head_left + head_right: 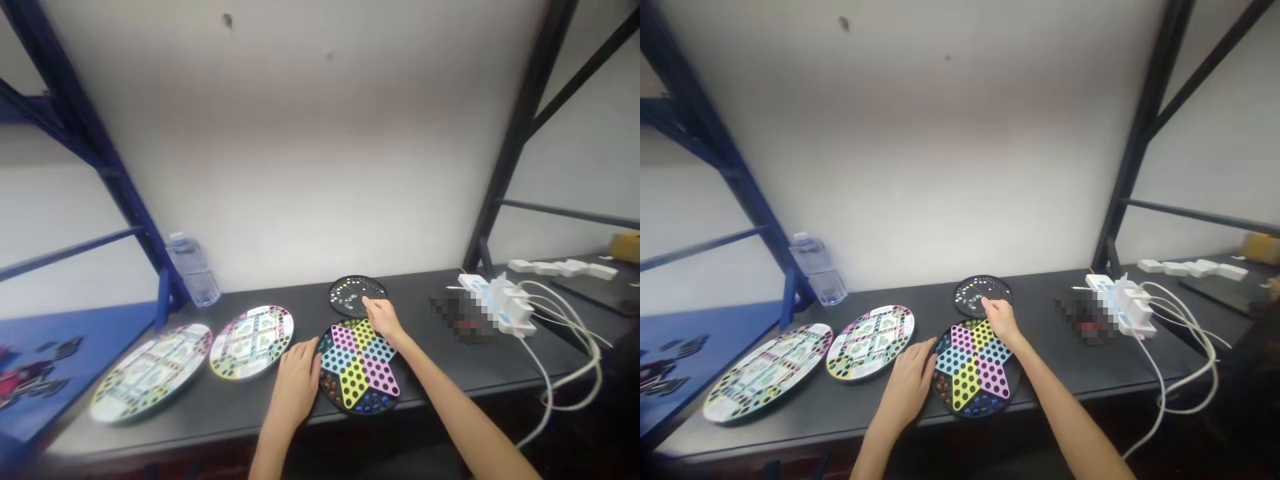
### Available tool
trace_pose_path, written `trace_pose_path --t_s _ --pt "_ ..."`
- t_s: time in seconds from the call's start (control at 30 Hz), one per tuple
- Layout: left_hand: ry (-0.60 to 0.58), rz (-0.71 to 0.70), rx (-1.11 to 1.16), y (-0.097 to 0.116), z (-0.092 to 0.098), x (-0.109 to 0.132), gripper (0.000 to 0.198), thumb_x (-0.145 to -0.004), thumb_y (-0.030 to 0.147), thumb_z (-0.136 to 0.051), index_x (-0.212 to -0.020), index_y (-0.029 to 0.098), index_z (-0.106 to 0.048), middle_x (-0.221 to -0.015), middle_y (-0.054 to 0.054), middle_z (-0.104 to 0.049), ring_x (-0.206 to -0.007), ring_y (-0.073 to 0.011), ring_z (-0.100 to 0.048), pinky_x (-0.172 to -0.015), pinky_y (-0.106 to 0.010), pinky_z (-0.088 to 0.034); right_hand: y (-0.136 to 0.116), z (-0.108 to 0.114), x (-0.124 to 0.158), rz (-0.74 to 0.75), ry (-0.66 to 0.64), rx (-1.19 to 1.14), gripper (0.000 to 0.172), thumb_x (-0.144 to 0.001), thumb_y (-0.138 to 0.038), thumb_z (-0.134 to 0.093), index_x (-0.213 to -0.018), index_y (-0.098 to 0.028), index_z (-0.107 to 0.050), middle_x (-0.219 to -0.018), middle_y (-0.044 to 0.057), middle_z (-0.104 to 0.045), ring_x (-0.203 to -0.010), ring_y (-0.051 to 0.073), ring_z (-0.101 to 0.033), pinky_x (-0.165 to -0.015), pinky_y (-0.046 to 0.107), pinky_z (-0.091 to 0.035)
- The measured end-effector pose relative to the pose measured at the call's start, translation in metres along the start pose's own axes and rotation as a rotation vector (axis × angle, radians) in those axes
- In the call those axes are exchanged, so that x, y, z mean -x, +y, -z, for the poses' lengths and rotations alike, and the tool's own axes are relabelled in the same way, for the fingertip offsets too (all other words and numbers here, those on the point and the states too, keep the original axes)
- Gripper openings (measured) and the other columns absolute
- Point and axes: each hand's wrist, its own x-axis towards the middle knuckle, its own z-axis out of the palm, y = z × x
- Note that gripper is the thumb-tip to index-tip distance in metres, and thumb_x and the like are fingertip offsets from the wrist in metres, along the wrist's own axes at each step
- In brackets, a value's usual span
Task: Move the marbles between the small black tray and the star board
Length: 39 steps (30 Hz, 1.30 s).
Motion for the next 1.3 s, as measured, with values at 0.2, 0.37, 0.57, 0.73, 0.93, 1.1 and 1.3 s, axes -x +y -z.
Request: trace_pose_path --t_s 0.2,0.37,0.57,0.73,0.93,1.1,1.3 --pt "-0.011 0.003 0.02 0.0 -0.001 0.0 0.036 -0.102 0.031 -0.036 -0.132 0.021 -0.054 -0.128 -0.009 -0.064 -0.119 -0.0232 -0.058 -0.102 -0.042 -0.044 0.002 0.002 0.003 0.103 -0.003 0.153 0.057 -0.084 -0.06 -0.056 -0.046 -0.021 -0.04 -0.044 -0.003 -0.038 -0.04 0.008 -0.033 -0.04 0.024 -0.024" --pt "-0.017 0.016 0.016 -0.001 -0.002 0.0 0.036 -0.102 0.032 -0.036 -0.132 0.021 -0.054 -0.128 -0.009 -0.064 -0.12 -0.0234 -0.058 -0.103 -0.042 -0.043 -0.004 0.001 0.006 0.03 -0.005 0.095 0.056 -0.08 -0.062 -0.059 -0.046 -0.022 -0.041 -0.039 -0.003 -0.038 -0.037 0.009 -0.034 -0.038 0.024 -0.022" --pt "-0.011 0.026 0.013 -0.002 -0.003 0.001 0.038 -0.101 0.033 -0.037 -0.134 0.02 -0.052 -0.129 -0.01 -0.063 -0.121 -0.0244 -0.057 -0.103 -0.043 -0.043 -0.009 0.002 0.007 0.013 -0.01 0.067 0.055 -0.078 -0.064 -0.06 -0.045 -0.022 -0.044 -0.036 -0.003 -0.039 -0.033 0.01 -0.035 -0.036 0.024 -0.024" --pt "0.001 0.021 0.014 -0.001 -0.002 0.001 0.037 -0.101 0.033 -0.038 -0.131 0.02 -0.055 -0.127 -0.009 -0.065 -0.119 -0.0238 -0.059 -0.102 -0.042 -0.045 -0.009 0.002 0.007 0.007 -0.009 0.046 0.054 -0.077 -0.063 -0.062 -0.046 -0.023 -0.044 -0.035 -0.003 -0.038 -0.033 0.01 -0.036 -0.036 0.024 -0.026" --pt "-0.011 0.013 0.015 -0.001 -0.001 0.0 0.036 -0.101 0.031 -0.037 -0.13 0.02 -0.056 -0.126 -0.009 -0.065 -0.119 -0.0238 -0.059 -0.103 -0.043 -0.045 -0.001 0.004 0.003 -0.014 0.011 0.013 0.051 -0.078 -0.061 -0.062 -0.049 -0.022 -0.048 -0.036 -0.005 -0.039 -0.033 0.01 -0.037 -0.035 0.022 -0.027" --pt "-0.009 0.018 0.018 0.0 -0.001 0.0 0.035 -0.101 0.032 -0.038 -0.128 0.02 -0.057 -0.125 -0.009 -0.065 -0.118 -0.0238 -0.059 -0.102 -0.043 -0.045 0.006 0.007 0.0 -0.018 -0.002 -0.008 0.049 -0.081 -0.059 -0.06 -0.053 -0.02 -0.05 -0.039 -0.005 -0.042 -0.034 0.009 -0.039 -0.036 0.021 -0.029" --pt "0.001 0.012 0.023 0.0 -0.001 0.0 0.034 -0.101 0.032 -0.038 -0.126 0.021 -0.059 -0.123 -0.009 -0.066 -0.117 -0.0239 -0.06 -0.101 -0.043 -0.046 0.007 0.008 -0.001 -0.038 0.016 -0.05 0.047 -0.08 -0.057 -0.062 -0.054 -0.02 -0.05 -0.042 -0.005 -0.043 -0.034 0.008 -0.04 -0.036 0.02 -0.03"
